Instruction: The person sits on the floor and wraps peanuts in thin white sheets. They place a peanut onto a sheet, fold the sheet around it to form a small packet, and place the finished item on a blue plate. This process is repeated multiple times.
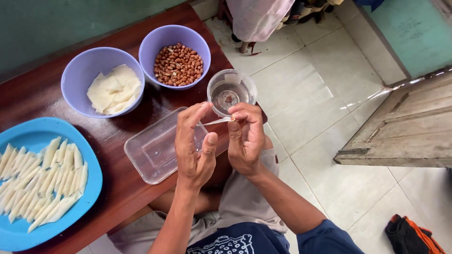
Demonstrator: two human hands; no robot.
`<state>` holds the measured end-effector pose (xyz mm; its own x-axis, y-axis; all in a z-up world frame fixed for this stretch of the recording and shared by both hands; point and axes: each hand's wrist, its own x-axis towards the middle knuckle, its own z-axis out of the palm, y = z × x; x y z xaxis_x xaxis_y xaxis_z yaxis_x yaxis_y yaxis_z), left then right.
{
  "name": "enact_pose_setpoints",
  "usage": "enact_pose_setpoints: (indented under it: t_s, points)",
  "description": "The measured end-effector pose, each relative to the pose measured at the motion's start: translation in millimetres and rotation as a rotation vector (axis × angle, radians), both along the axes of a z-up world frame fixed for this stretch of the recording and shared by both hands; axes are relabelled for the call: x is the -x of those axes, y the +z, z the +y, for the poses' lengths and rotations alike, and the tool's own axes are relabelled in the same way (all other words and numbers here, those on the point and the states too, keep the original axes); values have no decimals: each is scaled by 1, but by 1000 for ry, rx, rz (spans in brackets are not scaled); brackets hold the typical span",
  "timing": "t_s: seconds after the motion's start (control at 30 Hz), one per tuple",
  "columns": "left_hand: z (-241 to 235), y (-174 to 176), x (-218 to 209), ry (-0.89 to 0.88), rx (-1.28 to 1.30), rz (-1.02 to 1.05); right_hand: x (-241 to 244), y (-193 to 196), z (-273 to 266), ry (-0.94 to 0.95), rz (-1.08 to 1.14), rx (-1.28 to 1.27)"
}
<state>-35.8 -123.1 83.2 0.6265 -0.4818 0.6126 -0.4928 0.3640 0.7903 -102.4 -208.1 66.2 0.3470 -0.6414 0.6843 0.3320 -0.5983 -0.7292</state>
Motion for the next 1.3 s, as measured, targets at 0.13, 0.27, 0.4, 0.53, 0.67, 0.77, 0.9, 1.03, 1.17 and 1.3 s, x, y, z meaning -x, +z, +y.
enact_pose_setpoints:
  t_s: [0.13, 0.27, 0.4, 0.53, 0.67, 0.77, 0.9, 1.03, 1.17, 1.3]
  points:
    - [-5, -1, 0, -16, 11, -15, 3, 3, -4, 3, 7, 1]
    - [8, -6, -7, 45, -15, -34, 2, 4, 0, 78, 113, 81]
    - [43, -21, -23, 197, -66, -69, -15, 6, 9, 326, 317, 218]
    - [89, -23, -38, 386, -148, -97, -42, 9, 12, 454, 294, 368]
    - [125, -32, -34, 472, -240, -94, -46, -9, 17, 277, 255, 701]
    - [132, -56, -32, 467, -353, -99, -38, -26, 23, 308, 422, 789]
    - [131, -84, -29, 427, -550, -171, -29, -42, 27, 303, 592, 832]
    - [125, -83, -32, 461, -612, -163, -41, -33, 19, 312, 530, 822]
    - [123, -80, -37, 482, -628, -177, -47, -30, 18, 258, 485, 846]
    - [123, -81, -36, 454, -669, -204, -37, -44, 23, 309, 588, 857]
